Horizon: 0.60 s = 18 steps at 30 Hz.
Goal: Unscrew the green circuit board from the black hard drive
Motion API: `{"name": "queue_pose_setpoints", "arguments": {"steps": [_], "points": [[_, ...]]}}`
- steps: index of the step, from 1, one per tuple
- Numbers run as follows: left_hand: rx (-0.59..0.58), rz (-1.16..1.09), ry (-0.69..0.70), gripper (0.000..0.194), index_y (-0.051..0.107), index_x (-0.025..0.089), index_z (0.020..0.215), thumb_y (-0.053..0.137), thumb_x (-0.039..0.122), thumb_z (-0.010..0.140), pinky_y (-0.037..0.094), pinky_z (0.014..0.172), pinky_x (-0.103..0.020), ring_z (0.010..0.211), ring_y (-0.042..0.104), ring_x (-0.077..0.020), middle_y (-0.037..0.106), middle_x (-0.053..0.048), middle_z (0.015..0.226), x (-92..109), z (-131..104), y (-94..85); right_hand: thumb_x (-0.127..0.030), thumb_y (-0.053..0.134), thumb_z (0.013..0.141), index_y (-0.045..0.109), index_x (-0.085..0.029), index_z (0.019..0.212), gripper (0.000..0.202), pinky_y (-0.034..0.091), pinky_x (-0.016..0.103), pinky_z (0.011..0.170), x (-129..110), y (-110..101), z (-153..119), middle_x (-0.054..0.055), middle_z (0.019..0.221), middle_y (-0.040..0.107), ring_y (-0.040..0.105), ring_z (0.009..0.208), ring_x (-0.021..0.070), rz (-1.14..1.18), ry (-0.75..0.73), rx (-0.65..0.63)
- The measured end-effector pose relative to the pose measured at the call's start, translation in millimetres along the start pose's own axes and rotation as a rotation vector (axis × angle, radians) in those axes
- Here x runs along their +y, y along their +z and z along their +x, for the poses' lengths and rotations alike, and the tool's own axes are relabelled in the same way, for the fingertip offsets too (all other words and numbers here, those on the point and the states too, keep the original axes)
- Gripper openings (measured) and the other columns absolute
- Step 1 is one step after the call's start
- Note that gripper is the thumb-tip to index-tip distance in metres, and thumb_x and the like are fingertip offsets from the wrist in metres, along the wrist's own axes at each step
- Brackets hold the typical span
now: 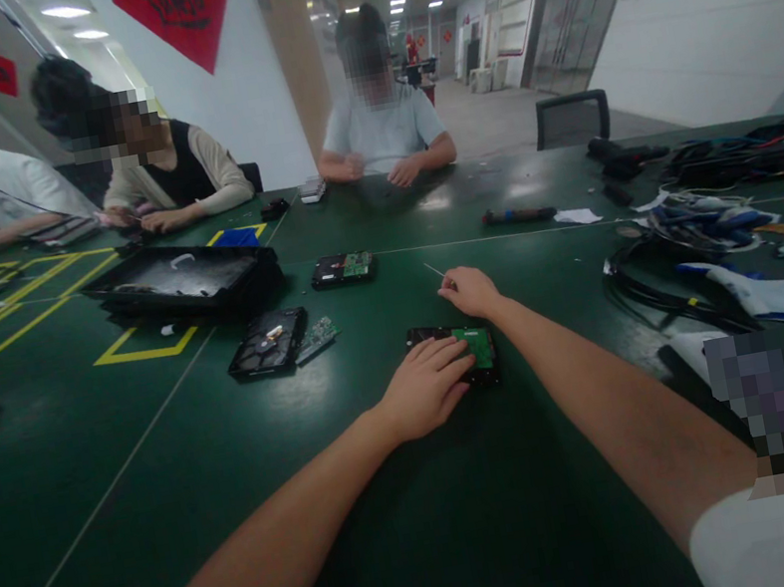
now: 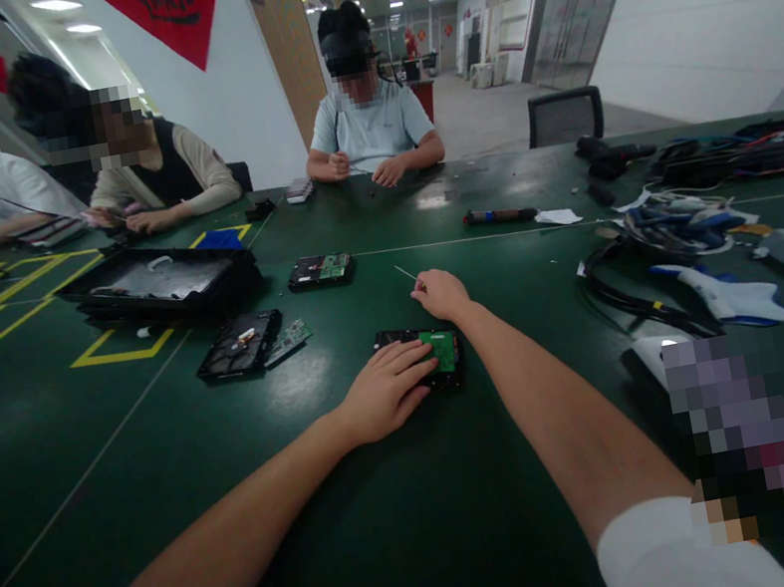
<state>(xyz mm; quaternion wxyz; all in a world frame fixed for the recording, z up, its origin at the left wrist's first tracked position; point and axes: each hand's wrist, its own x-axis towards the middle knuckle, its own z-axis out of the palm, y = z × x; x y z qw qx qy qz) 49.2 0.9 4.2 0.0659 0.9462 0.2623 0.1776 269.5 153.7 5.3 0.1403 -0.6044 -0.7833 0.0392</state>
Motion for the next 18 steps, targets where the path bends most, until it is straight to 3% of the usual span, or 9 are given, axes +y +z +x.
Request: {"name": "queue_pose_setpoints", "arguments": {"steps": [8,14,18], "points": [[0.004,-0.022,0.002,0.047,0.055,0.025,0.151,0.052,0.037,0.106,0.036,0.128,-0.053,0.154,0.045,-0.0280,0.053,-0.010,0.162,-1,-1,-0.6,-0.035,0.065,0.100,0.074,-0.016,0.105,0.021,0.049,0.034,0.084,15,-9,-5,0.015,0.106,0.078,0.072,0.096,0.0256,-0.053,0.166,-0.042],[0.030,-0.044,-0.012,0.045,0.058,0.026,0.148,0.057,0.036,0.104,0.039,0.126,-0.052,0.151,0.049,-0.0272,0.057,-0.009,0.158,-7,7,3.3,-0.033,0.062,0.101,0.074,-0.016,0.108,0.021,0.050,0.036,0.080,50,-25,-39,0.016,0.108,0.077,0.072,0.097,0.0284,-0.075,0.297,-0.044],[0.042,-0.019,-0.059,0.044,0.060,0.026,0.146,0.059,0.036,0.103,0.040,0.125,-0.053,0.150,0.050,-0.0282,0.059,-0.008,0.157,-14,24,9.5,-0.034,0.064,0.100,0.074,-0.019,0.101,0.019,0.049,0.034,0.078,61,-32,-67,0.011,0.101,0.077,0.071,0.091,0.0246,-0.064,0.323,-0.038]]}}
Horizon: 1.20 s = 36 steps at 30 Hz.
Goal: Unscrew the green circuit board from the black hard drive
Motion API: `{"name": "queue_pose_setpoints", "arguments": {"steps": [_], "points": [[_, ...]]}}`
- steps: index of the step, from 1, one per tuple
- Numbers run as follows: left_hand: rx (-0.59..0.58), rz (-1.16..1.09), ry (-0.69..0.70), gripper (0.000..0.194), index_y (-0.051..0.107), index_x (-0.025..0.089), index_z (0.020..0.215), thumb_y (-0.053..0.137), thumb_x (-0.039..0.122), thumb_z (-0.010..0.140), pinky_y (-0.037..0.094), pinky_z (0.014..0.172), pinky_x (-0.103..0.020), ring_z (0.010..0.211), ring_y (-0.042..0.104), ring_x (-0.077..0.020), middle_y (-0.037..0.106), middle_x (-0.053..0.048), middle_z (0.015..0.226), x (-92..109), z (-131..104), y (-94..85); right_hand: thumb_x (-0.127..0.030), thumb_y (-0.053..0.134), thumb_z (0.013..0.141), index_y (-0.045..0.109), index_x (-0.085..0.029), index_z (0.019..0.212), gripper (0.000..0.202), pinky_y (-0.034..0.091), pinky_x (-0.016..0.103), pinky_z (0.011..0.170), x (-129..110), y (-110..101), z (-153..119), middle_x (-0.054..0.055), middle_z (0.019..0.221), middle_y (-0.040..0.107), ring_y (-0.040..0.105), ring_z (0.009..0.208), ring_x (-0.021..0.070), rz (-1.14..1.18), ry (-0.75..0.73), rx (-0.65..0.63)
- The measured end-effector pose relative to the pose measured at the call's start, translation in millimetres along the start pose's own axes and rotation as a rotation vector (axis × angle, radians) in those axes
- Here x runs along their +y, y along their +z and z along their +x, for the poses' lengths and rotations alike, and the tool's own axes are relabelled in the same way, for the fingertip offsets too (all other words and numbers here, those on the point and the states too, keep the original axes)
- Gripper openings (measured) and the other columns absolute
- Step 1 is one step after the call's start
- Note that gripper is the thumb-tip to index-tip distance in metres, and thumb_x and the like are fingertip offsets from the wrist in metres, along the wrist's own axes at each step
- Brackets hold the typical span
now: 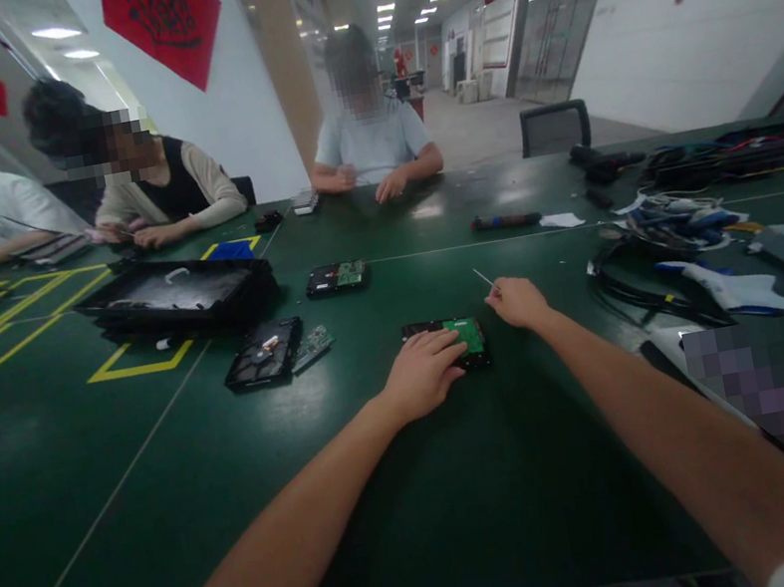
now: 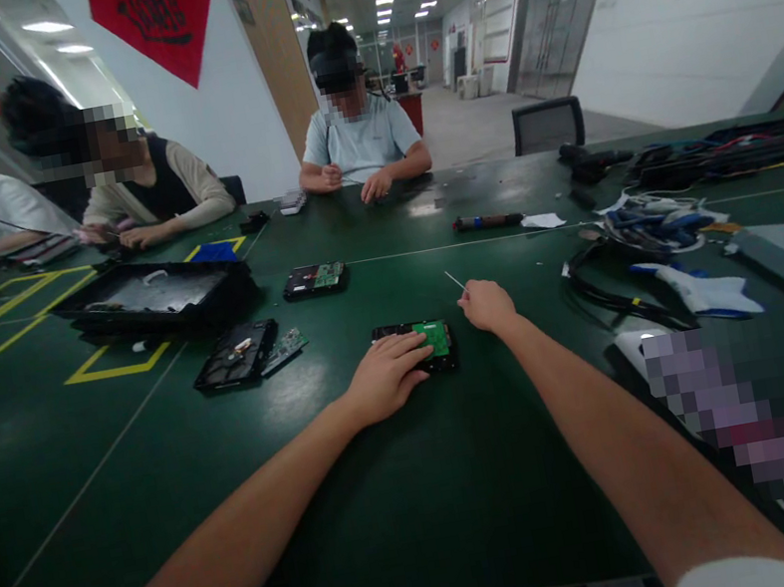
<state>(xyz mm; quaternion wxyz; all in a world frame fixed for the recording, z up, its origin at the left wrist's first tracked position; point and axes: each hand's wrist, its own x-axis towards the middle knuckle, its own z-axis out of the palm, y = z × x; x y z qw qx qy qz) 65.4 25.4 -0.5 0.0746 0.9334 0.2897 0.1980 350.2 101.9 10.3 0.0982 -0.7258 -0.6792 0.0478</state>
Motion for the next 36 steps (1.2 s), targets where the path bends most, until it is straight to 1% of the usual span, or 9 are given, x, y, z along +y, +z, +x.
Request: {"name": "queue_pose_setpoints", "arguments": {"steps": [6,10,14,19,21,24,30,33,36], "points": [[0.015,0.018,-0.028,0.042,0.061,0.024,0.145,0.057,0.034,0.104,0.038,0.127,-0.055,0.150,0.050,-0.0287,0.058,-0.009,0.157,-7,19,9.1,-0.041,0.055,0.105,0.073,-0.020,0.106,0.028,0.048,0.032,0.078,8,-1,-35,0.010,0.109,0.071,0.067,0.093,0.0216,0.009,-0.028,0.094],[0.088,-0.014,-0.008,0.043,0.060,0.022,0.144,0.057,0.037,0.104,0.040,0.126,-0.053,0.150,0.049,-0.0280,0.058,-0.011,0.156,-3,14,8.1,-0.037,0.052,0.105,0.072,-0.021,0.107,0.026,0.047,0.032,0.075,8,0,-46,0.010,0.113,0.068,0.066,0.092,0.0214,0.011,-0.058,0.113],[0.163,-0.046,-0.101,0.053,0.057,0.021,0.147,0.062,0.046,0.100,0.041,0.124,-0.055,0.148,0.049,-0.0304,0.057,-0.013,0.155,-7,10,1.6,-0.033,0.048,0.107,0.070,-0.020,0.108,0.026,0.047,0.033,0.070,3,1,-51,0.013,0.116,0.066,0.065,0.090,0.0232,-0.003,-0.066,0.128],[0.079,-0.060,-0.186,0.090,0.048,0.019,0.156,0.071,0.070,0.086,0.037,0.126,-0.059,0.153,0.040,-0.0385,0.045,-0.019,0.163,-26,14,-6.6,-0.034,0.042,0.109,0.066,-0.020,0.115,0.028,0.048,0.032,0.068,-7,-1,-60,0.014,0.117,0.064,0.066,0.089,0.0229,-0.020,-0.083,0.129],[0.022,-0.048,-0.176,0.100,0.044,0.021,0.160,0.071,0.077,0.083,0.030,0.128,-0.063,0.157,0.033,-0.0408,0.039,-0.019,0.167,-31,16,-6.8,-0.035,0.039,0.109,0.064,-0.020,0.116,0.030,0.048,0.033,0.068,-9,-2,-61,0.014,0.118,0.064,0.066,0.088,0.0227,-0.003,-0.042,0.137],[-0.021,-0.013,-0.143,0.093,0.047,0.030,0.159,0.068,0.079,0.083,0.020,0.130,-0.067,0.160,0.027,-0.0420,0.033,-0.015,0.171,-31,18,-3.7,-0.036,0.035,0.110,0.063,-0.019,0.117,0.033,0.047,0.034,0.068,-11,0,-62,0.014,0.118,0.065,0.067,0.088,0.0236,0.001,0.001,0.168],[-0.005,0.004,-0.146,0.076,0.055,0.030,0.154,0.062,0.073,0.092,0.025,0.128,-0.066,0.154,0.037,-0.0394,0.040,-0.014,0.166,-28,18,-0.7,-0.034,0.037,0.109,0.062,-0.017,0.115,0.030,0.047,0.033,0.066,-8,5,-65,0.014,0.114,0.067,0.066,0.085,0.0235,0.034,-0.020,0.254],[-0.038,-0.014,-0.130,0.077,0.058,0.030,0.152,0.066,0.073,0.089,0.032,0.124,-0.065,0.151,0.041,-0.0403,0.044,-0.015,0.163,-29,19,-10.3,-0.030,0.044,0.106,0.064,-0.017,0.112,0.024,0.049,0.035,0.070,-3,6,-67,0.014,0.111,0.068,0.067,0.087,0.0243,0.073,-0.043,0.293],[-0.174,-0.050,-0.012,0.078,0.057,0.031,0.153,0.075,0.067,0.085,0.033,0.124,-0.063,0.150,0.044,-0.0391,0.046,-0.014,0.163,-33,20,-26.6,-0.028,0.049,0.103,0.065,-0.018,0.108,0.020,0.051,0.036,0.076,3,5,-69,0.013,0.110,0.070,0.067,0.091,0.0253,0.114,-0.087,0.364]]}}
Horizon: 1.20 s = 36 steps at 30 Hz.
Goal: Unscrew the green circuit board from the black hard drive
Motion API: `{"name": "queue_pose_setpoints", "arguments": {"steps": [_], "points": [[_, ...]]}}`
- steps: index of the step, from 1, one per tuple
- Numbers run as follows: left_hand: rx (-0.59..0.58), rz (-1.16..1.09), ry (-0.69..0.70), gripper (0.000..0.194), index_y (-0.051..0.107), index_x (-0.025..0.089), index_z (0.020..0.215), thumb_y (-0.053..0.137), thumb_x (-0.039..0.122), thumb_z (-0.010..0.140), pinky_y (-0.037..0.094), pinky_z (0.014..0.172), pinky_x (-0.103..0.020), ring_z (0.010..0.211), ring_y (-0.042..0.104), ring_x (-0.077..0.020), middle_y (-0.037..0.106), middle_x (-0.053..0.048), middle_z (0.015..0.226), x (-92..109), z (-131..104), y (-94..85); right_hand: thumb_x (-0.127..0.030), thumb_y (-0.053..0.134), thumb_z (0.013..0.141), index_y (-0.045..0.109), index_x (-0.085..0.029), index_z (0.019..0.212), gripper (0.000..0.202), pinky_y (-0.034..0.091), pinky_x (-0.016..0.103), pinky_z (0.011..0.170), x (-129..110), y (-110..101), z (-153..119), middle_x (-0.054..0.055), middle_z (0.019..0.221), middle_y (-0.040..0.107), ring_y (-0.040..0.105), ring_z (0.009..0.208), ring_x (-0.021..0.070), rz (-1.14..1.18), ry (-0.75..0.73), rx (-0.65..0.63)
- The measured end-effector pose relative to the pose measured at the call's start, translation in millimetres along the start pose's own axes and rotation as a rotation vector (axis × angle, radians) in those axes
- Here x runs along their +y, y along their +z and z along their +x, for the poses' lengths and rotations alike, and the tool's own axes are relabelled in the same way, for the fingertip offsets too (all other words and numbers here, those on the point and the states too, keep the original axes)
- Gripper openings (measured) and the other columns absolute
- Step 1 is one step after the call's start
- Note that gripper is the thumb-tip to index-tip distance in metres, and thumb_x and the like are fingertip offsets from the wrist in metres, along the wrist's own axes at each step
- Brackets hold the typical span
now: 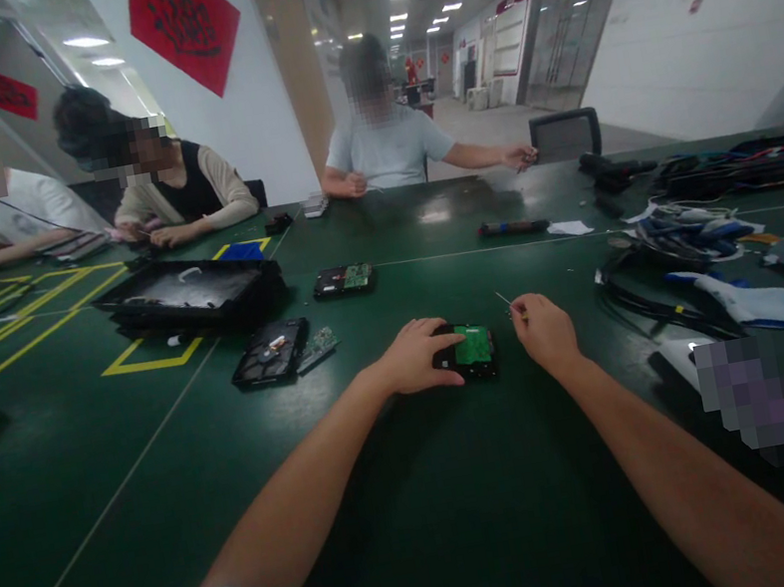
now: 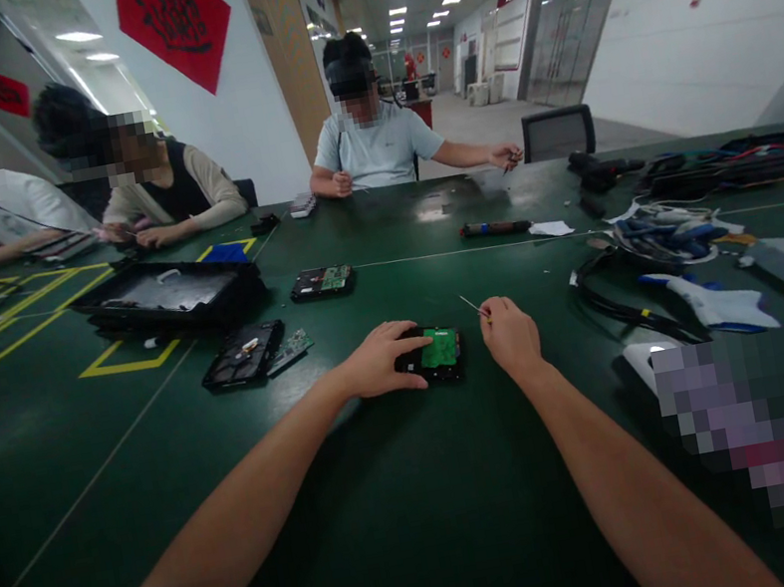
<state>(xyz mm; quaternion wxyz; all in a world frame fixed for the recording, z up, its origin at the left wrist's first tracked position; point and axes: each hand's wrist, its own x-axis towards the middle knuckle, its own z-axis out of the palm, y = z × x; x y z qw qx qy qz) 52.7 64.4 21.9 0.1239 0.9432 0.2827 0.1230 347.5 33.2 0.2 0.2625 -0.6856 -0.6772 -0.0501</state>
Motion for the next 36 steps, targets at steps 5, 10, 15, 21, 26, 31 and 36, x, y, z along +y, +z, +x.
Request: {"name": "queue_pose_setpoints", "arguments": {"steps": [5,10,15,21,26,31,36], "points": [[-0.046,0.098,0.032,0.068,0.064,0.049,0.141,0.087,0.028,0.080,0.019,0.129,-0.066,0.159,0.031,-0.0374,0.040,0.001,0.170,-10,-6,-21.2,-0.027,0.052,0.101,0.066,-0.018,0.107,0.018,0.052,0.037,0.082,8,-5,-2,0.012,0.106,0.072,0.067,0.094,0.0258,0.069,-0.019,0.084],[0.019,0.156,-0.084,0.063,0.062,0.040,0.147,0.064,0.013,0.090,0.032,0.125,-0.060,0.152,0.042,-0.0363,0.046,-0.005,0.166,-1,-9,-24.7,-0.023,0.052,0.099,0.068,-0.018,0.110,0.020,0.054,0.040,0.086,13,-5,0,0.013,0.111,0.072,0.068,0.099,0.0267,0.092,0.004,0.054],[0.180,0.145,-0.202,0.046,0.064,0.023,0.141,0.052,0.047,0.104,0.043,0.117,-0.060,0.140,0.052,-0.0385,0.060,-0.016,0.148,38,0,0.5,-0.022,0.051,0.099,0.069,-0.019,0.112,0.022,0.054,0.039,0.086,12,-3,-1,0.013,0.114,0.071,0.068,0.101,0.0265,0.078,0.004,0.037],[0.272,0.161,-0.246,0.059,0.057,0.024,0.148,0.056,0.059,0.101,0.038,0.120,-0.066,0.150,0.041,-0.0416,0.052,-0.017,0.158,49,5,41.6,-0.023,0.049,0.102,0.068,-0.019,0.113,0.023,0.053,0.039,0.087,9,-5,-3,0.012,0.115,0.071,0.068,0.101,0.0261,0.079,0.007,0.028],[0.248,0.149,-0.227,0.051,0.062,0.027,0.146,0.063,0.049,0.100,0.041,0.118,-0.063,0.147,0.047,-0.0381,0.054,-0.015,0.156,38,0,37.6,-0.019,0.052,0.100,0.068,-0.021,0.115,0.022,0.055,0.038,0.086,7,-8,-3,0.011,0.123,0.068,0.068,0.103,0.0250,0.072,0.030,-0.035],[0.070,0.128,-0.087,0.048,0.061,0.033,0.148,0.064,0.039,0.100,0.027,0.127,-0.065,0.157,0.037,-0.0349,0.050,-0.010,0.164,22,-21,11.1,-0.017,0.053,0.100,0.068,-0.019,0.115,0.021,0.056,0.036,0.084,4,-10,-3,0.011,0.121,0.068,0.068,0.101,0.0238,0.090,0.023,-0.049],[0.010,0.071,-0.109,0.051,0.058,0.042,0.149,0.059,0.024,0.102,0.027,0.127,-0.067,0.164,0.022,-0.0331,0.037,-0.003,0.172,6,-58,-9.7,-0.017,0.054,0.100,0.069,-0.019,0.113,0.020,0.056,0.037,0.086,10,-6,-2,0.010,0.119,0.068,0.068,0.102,0.0236,0.118,0.012,-0.024]]}}
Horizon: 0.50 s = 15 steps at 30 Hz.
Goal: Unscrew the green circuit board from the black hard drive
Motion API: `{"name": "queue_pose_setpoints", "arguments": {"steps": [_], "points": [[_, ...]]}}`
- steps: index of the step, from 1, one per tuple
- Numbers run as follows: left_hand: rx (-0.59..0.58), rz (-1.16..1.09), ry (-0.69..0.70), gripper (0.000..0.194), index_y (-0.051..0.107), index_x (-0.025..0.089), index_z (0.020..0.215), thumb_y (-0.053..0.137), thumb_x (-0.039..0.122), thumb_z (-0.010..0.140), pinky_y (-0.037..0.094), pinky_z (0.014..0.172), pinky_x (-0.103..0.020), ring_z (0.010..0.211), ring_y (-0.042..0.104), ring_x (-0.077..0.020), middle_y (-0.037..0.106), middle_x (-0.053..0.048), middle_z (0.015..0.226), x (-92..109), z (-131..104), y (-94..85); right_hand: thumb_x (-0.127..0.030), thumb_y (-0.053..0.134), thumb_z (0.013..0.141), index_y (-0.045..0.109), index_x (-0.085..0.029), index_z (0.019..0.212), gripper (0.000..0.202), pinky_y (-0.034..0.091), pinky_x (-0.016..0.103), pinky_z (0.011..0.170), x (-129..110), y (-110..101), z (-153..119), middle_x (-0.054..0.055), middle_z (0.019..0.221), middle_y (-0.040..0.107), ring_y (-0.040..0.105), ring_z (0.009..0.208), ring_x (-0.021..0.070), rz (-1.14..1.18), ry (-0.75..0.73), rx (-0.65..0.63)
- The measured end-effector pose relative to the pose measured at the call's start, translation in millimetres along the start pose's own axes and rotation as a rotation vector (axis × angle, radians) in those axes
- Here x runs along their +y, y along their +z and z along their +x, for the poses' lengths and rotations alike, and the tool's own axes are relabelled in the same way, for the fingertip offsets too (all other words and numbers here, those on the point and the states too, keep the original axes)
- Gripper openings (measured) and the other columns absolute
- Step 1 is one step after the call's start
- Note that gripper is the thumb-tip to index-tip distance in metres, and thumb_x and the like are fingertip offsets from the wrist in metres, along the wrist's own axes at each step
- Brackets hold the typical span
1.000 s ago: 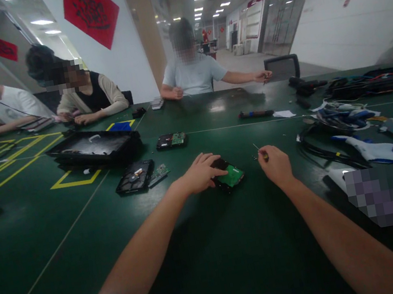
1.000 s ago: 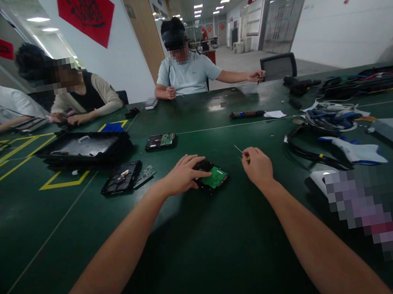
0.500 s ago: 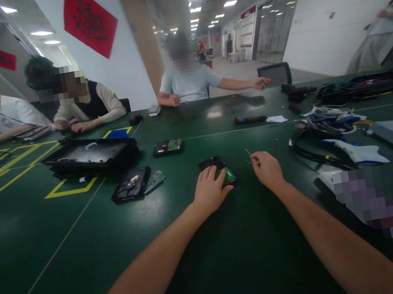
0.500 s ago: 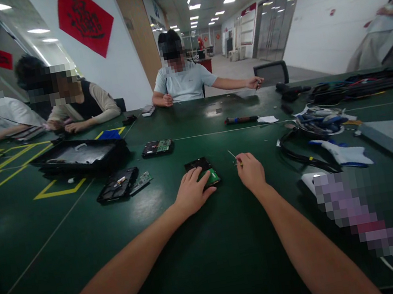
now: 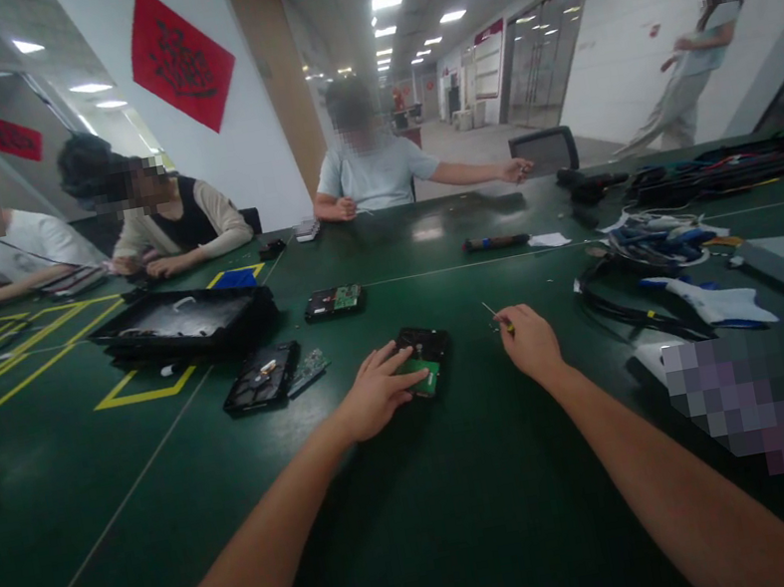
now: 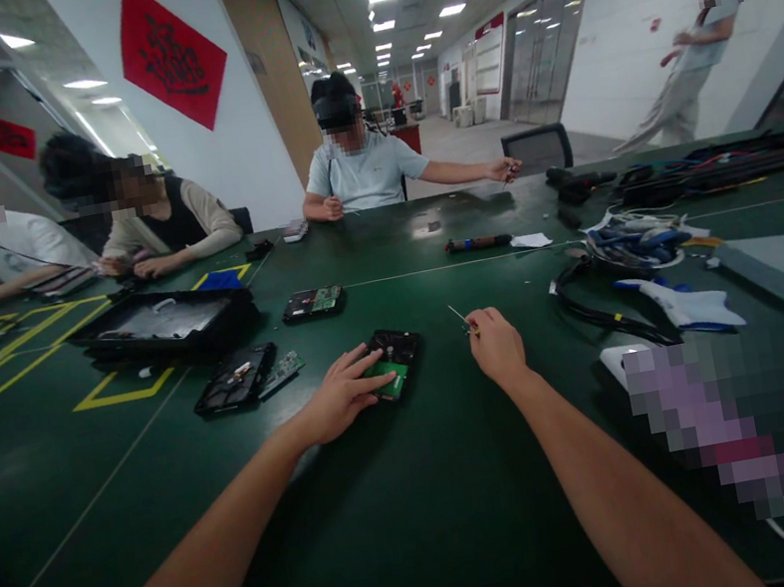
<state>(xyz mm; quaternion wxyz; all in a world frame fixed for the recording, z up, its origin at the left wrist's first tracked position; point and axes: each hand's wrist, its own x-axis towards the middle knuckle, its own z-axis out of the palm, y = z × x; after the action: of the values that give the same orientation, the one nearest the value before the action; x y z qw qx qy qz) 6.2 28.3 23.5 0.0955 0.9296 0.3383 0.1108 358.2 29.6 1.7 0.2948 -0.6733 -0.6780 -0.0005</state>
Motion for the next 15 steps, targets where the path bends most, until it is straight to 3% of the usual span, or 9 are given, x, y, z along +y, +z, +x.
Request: {"name": "queue_pose_setpoints", "arguments": {"steps": [3,6,9,13,15], "points": [[0.030,-0.050,-0.072,0.055,0.051,0.037,0.156,0.061,0.040,0.102,0.031,0.126,-0.064,0.163,0.023,-0.0354,0.029,-0.007,0.176,10,-11,6.9,-0.018,0.055,0.099,0.069,-0.019,0.114,0.020,0.055,0.038,0.086,4,3,2,0.010,0.118,0.068,0.068,0.101,0.0242,0.006,-0.010,0.010],[0.223,-0.044,-0.232,0.084,0.030,0.023,0.166,0.058,0.063,0.098,0.025,0.128,-0.066,0.161,0.025,-0.0392,0.034,-0.018,0.171,33,-7,26.1,-0.019,0.054,0.100,0.069,-0.019,0.114,0.021,0.055,0.039,0.085,6,5,3,0.010,0.118,0.068,0.068,0.101,0.0247,0.001,-0.010,0.012],[0.343,0.012,-0.318,0.100,0.034,0.020,0.164,0.062,0.078,0.088,0.027,0.125,-0.069,0.159,0.023,-0.0465,0.031,-0.021,0.170,51,6,41.9,-0.021,0.054,0.100,0.070,-0.019,0.114,0.021,0.055,0.040,0.084,7,5,3,0.011,0.118,0.069,0.068,0.100,0.0251,0.003,-0.011,0.010],[0.307,0.109,-0.481,0.083,0.052,0.026,0.153,0.064,0.075,0.087,0.029,0.122,-0.068,0.155,0.025,-0.0470,0.035,-0.018,0.165,56,16,43.7,-0.020,0.054,0.098,0.070,-0.019,0.111,0.020,0.055,0.040,0.085,8,4,2,0.012,0.116,0.070,0.068,0.099,0.0254,0.024,-0.018,0.049],[0.284,0.125,-0.534,0.080,0.051,0.029,0.155,0.064,0.072,0.088,0.032,0.120,-0.065,0.151,0.030,-0.0455,0.038,-0.016,0.162,56,15,40.6,-0.019,0.055,0.098,0.070,-0.019,0.110,0.019,0.055,0.040,0.085,7,3,3,0.012,0.115,0.070,0.068,0.099,0.0253,0.034,-0.012,0.056]]}}
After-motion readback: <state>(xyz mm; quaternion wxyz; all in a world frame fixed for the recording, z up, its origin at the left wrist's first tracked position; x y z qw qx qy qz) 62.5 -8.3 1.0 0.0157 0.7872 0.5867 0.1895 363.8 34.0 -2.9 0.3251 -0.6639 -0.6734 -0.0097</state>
